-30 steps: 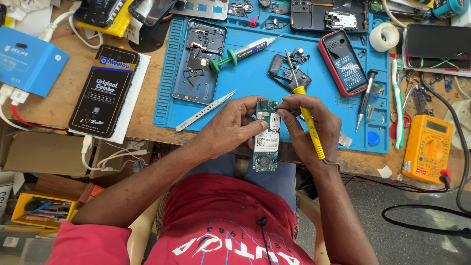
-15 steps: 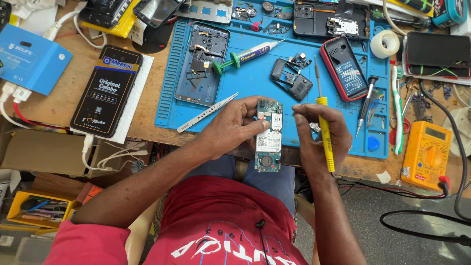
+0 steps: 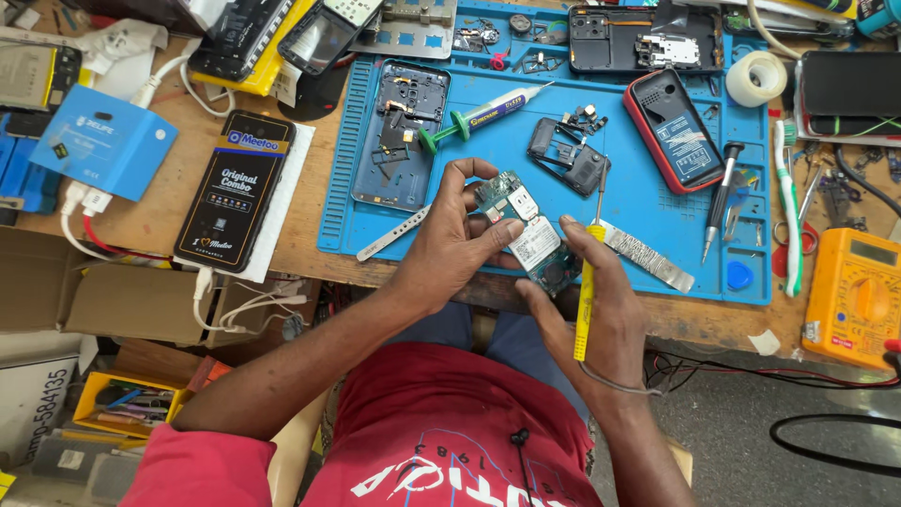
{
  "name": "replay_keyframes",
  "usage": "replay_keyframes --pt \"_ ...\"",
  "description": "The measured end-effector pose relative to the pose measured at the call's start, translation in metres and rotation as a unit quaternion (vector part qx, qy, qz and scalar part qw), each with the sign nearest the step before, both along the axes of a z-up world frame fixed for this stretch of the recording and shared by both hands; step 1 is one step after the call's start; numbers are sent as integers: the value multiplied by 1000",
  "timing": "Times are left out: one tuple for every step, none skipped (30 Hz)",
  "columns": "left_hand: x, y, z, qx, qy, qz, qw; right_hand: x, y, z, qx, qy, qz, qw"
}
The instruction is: The person uses a soldering iron to apply solder to several points on a small green circuit board. They hold the board with one hand and the soldering iron with the other, repeatedly touching the tip to different components and pads on the board's surface.
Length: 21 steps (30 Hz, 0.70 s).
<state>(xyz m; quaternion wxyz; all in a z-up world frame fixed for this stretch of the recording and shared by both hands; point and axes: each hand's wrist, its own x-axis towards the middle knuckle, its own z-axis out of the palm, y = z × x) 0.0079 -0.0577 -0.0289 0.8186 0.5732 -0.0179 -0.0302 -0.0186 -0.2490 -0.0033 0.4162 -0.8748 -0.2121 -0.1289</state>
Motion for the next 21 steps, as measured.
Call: replay_keyframes --pt "-1 0 0 0 6 0 1000 1 0 -1 -4 -2 -6 1000" --pt "-2 1 0 1 11 1 1000 1 0 -1 10 -3 -2 1000" --pt "-3 1 1 -23 -6 -6 1000 2 -1 -2 26 -8 3 1000" --pt "-6 2 2 -46 -24 -12 999 4 -1 -3 42 -12 8 999" --pt "-8 1 3 -69 -42 -20 997 4 -1 -3 66 -4 9 998" --pt "-10 1 4 -82 -40 -33 995 3 -1 -4 90 5 11 996" --pt "-10 1 4 -95 -38 -48 994 3 0 -5 115 13 11 993" --pt "-11 1 4 -108 -36 -62 992 1 0 -6 133 22 16 991" --pt "-11 0 5 -117 -35 -74 990 1 1 -6 150 29 22 988" --pt "-11 0 5 -126 -35 -86 988 2 2 -6 168 35 29 985" --pt "-10 0 5 -135 -32 -97 986 2 2 -6 162 35 26 986" --pt "-8 0 4 -131 -33 -96 986 3 2 -6 156 35 23 987" --pt "-8 0 2 -129 -31 -95 987 2 1 -6 149 38 20 988" --pt "-8 -1 0 -127 -29 -93 987 1 1 -6 144 38 17 989" --pt "-8 0 -1 -129 -30 -93 987 1 2 -6 139 36 14 989" --pt "-8 0 -2 -130 -31 -92 987 0 2 -7 135 35 11 990" --pt "-9 0 -4 -131 -30 -91 987 0 2 -6 136 40 10 990" --pt "-9 0 -4 -127 -32 -90 987 0 2 -6 138 46 10 989" --pt "-9 -1 -5 -124 -34 -89 988 0 2 -7 138 52 10 989" --pt "-9 -1 -5 -122 -36 -88 988 -1 2 -7 135 51 9 990" --pt "-8 -1 -5 -120 -35 -85 989 -1 2 -7 131 48 8 990"
